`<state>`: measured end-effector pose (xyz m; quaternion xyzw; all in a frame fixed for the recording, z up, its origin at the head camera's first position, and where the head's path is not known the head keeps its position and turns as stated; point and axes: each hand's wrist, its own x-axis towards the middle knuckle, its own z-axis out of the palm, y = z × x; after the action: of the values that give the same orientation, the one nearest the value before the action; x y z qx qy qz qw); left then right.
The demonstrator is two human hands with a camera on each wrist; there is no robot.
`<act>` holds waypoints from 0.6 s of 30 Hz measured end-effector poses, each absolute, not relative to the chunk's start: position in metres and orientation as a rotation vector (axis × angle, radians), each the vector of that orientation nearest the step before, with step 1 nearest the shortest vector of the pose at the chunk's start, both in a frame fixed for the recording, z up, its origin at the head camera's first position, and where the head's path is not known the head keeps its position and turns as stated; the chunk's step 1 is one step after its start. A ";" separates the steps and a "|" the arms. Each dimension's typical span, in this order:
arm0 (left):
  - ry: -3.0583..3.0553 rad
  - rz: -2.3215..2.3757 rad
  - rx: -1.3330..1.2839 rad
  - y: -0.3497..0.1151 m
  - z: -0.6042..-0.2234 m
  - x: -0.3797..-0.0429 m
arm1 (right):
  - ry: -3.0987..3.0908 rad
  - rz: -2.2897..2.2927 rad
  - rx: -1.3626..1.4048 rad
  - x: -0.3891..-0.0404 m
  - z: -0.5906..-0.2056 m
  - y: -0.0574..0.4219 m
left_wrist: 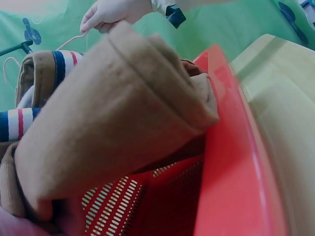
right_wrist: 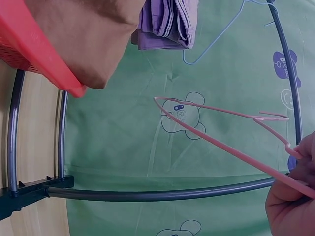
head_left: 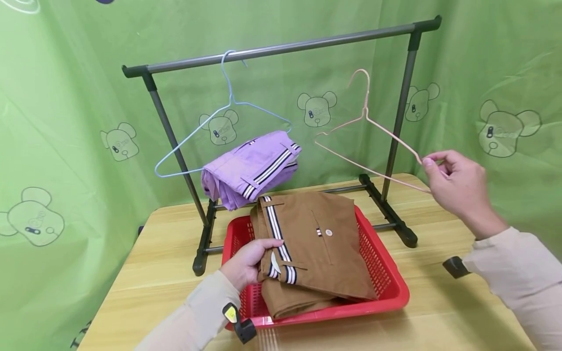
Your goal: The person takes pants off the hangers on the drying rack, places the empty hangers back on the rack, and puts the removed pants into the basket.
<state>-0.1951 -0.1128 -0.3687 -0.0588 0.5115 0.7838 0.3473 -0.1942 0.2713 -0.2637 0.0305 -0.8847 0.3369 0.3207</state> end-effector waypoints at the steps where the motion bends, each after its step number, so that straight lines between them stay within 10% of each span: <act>1: 1.334 2.033 -0.149 -0.113 -0.369 -0.196 | -2.321 0.884 0.080 -0.194 -0.263 0.271; 18: 1.582 2.083 -0.196 -0.119 -0.380 -0.202 | -2.290 0.905 0.069 -0.195 -0.258 0.270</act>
<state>-0.2020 -0.1194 -0.3801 -0.0721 0.5828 0.7677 0.2565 -0.1952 0.2696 -0.2579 0.0262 -0.8766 0.3467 0.3328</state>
